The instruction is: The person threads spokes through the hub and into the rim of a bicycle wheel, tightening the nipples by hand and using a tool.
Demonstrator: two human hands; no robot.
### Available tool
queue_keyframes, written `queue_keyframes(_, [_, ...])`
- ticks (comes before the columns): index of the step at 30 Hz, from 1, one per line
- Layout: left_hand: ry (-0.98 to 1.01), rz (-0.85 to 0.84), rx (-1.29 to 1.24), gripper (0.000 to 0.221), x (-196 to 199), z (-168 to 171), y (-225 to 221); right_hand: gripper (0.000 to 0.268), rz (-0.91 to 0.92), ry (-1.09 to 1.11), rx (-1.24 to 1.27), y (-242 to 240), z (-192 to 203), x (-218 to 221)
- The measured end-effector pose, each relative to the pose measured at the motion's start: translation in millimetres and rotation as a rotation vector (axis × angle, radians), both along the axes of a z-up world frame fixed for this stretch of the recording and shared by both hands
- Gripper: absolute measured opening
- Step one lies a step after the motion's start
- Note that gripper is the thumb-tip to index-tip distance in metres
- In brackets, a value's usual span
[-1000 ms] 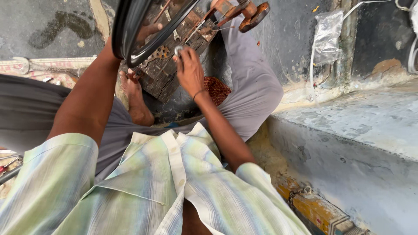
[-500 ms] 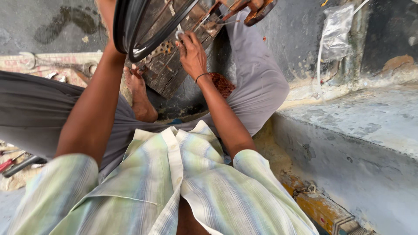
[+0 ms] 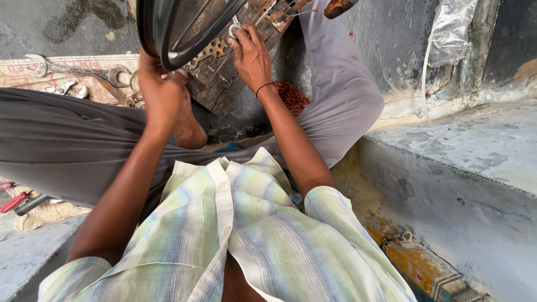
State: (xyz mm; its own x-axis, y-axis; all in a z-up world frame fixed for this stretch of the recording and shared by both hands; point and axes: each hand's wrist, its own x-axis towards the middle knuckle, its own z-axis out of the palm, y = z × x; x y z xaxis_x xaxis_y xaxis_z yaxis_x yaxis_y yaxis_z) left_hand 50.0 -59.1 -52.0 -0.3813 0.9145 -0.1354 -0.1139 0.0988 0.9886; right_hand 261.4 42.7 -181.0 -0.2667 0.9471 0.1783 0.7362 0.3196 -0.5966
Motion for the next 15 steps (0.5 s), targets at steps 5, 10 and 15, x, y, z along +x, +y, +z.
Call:
queue_keyframes(5, [0.609,-0.082,0.278,0.053,19,25,-3,0.025,-0.010,-0.020,-0.028,1,6,-2])
queue_keyframes(10, [0.346,-0.096,0.103,0.047,21,6,-8,0.024,-0.009,-0.024,-0.039,0,11,-3])
queue_keyframes(15, [0.424,-0.106,0.124,0.046,12,-9,-4,0.025,-0.001,-0.007,-0.015,0,14,-3])
